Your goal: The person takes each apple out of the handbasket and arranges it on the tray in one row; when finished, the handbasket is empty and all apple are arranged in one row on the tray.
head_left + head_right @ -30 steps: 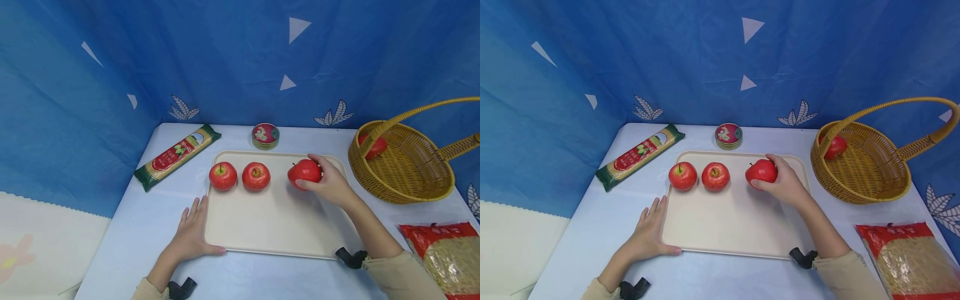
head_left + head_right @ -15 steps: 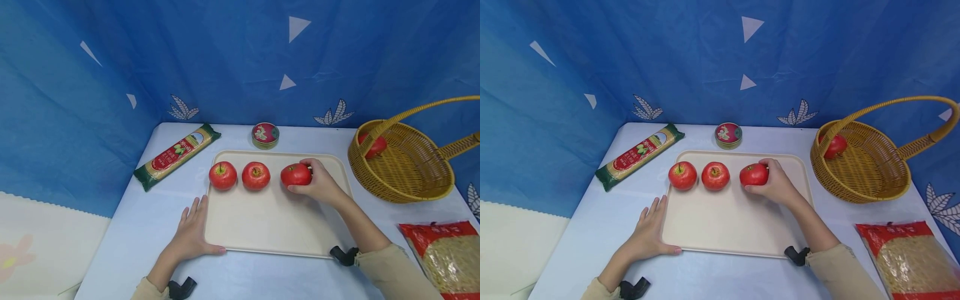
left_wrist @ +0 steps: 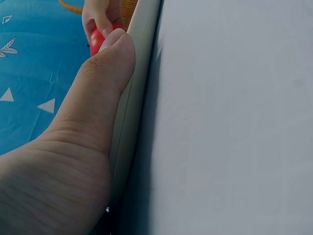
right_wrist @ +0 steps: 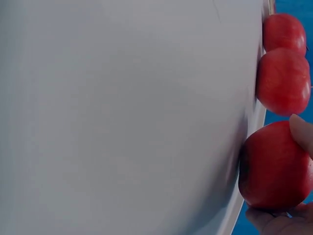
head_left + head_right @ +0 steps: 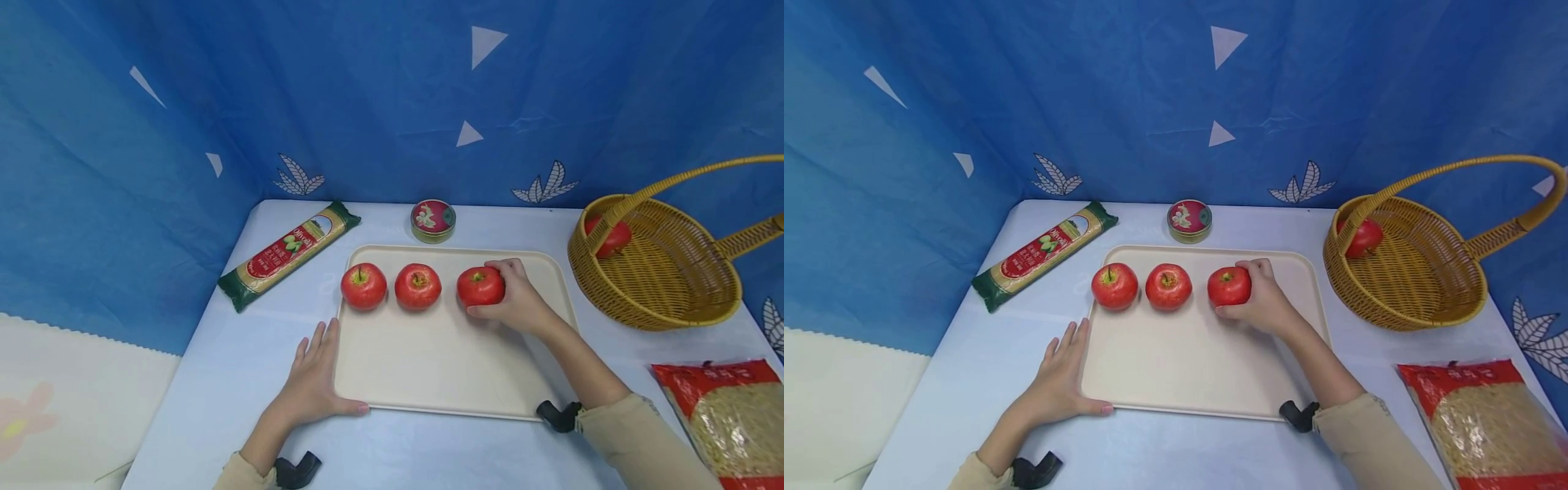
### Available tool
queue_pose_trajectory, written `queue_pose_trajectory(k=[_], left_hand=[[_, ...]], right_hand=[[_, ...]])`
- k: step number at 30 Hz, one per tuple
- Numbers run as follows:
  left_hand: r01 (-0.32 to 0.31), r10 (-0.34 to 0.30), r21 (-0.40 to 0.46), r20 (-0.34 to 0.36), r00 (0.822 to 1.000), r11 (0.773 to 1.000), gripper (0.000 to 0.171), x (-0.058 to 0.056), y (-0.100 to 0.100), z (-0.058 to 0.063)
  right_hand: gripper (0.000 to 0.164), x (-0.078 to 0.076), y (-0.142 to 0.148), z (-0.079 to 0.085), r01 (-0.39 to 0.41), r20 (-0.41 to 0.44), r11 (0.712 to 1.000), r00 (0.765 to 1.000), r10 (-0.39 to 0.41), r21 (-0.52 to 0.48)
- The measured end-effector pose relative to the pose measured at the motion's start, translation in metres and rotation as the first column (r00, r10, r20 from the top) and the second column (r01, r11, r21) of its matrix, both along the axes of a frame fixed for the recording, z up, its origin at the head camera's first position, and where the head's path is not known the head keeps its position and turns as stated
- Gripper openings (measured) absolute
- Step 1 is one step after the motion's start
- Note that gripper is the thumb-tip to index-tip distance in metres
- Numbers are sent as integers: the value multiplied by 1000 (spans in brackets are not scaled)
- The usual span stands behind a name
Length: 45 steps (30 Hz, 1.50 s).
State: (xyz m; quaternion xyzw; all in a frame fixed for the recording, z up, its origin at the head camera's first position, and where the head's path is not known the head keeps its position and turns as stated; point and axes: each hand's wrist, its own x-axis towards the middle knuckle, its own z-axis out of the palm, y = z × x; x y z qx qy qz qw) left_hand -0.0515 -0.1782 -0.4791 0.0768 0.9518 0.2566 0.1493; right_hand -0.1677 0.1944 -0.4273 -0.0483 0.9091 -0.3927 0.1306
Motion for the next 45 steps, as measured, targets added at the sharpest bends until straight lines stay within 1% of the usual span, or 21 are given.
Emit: queue_pose_trajectory(k=[8,12,16,19,21,23,25,26,29,31,32,34,35,38,39,40,41,42,45], left_hand=[[0,0,-3,-20,1000,1000,155,0,1,0],[-2,2,-1,-11,1000,1000,155,0,1,1],[-3,3,0,-6,1000,1000,155,0,1,0],[-1,1,3,0,1000,1000,156,0,1,0],[-1,1,-2,6,1000,1000,156,0,1,-1],[-1,1,-2,7,1000,1000,156,0,1,-1],[0,0,0,4,1000,1000,156,0,0,-1],[1,-1,-2,4,1000,1000,156,0,0,-1],[1,-1,4,-5,1000,1000,157,0,-1,-2],[2,-1,7,-8,1000,1000,158,0,-1,-2],[2,-2,7,-12,1000,1000,158,0,-1,-2],[4,-4,6,-16,1000,1000,159,0,-1,-2],[5,-5,5,-18,1000,1000,159,0,-2,-2],[8,-8,3,-18,1000,1000,159,0,-2,-3],[8,-8,5,-17,1000,1000,159,0,-2,-2],[8,-8,7,-14,1000,1000,159,0,-2,-2],[8,-8,8,-12,1000,1000,159,1,-2,-2],[8,-8,8,-10,1000,1000,158,1,-2,-2],[8,-8,14,-10,1000,1000,158,1,-1,-1]], right_hand=[[99,0,2,-4,-37,22,999,999,37,-15],[101,0,2,-3,-48,35,999,998,49,-18],[108,1,1,2,-72,32,997,997,71,19],[109,3,5,8,-81,-16,995,997,82,56],[100,8,9,14,-79,-92,996,992,83,40],[86,15,16,22,-65,-197,998,978,67,15],[69,24,25,29,-37,-314,999,949,33,-8],[62,28,30,32,-20,-372,1000,928,12,-17],[48,40,48,37,42,-527,999,848,-53,-33],[42,46,62,40,89,-597,994,795,-106,-57],[39,48,70,41,111,-628,990,766,-140,-86],[33,51,88,42,190,-655,973,720,-229,-132],[30,51,97,42,240,-656,959,701,-279,-152],[26,47,124,42,392,-625,898,655,-426,-201],[27,45,131,41,446,-600,874,651,-465,-193],[28,42,138,41,483,-579,856,650,-493,-187],[32,38,145,41,516,-546,840,662,-514,-166],[36,35,151,41,535,-515,834,681,-520,-136],[50,21,164,41,541,-418,841,763,-494,-7]])
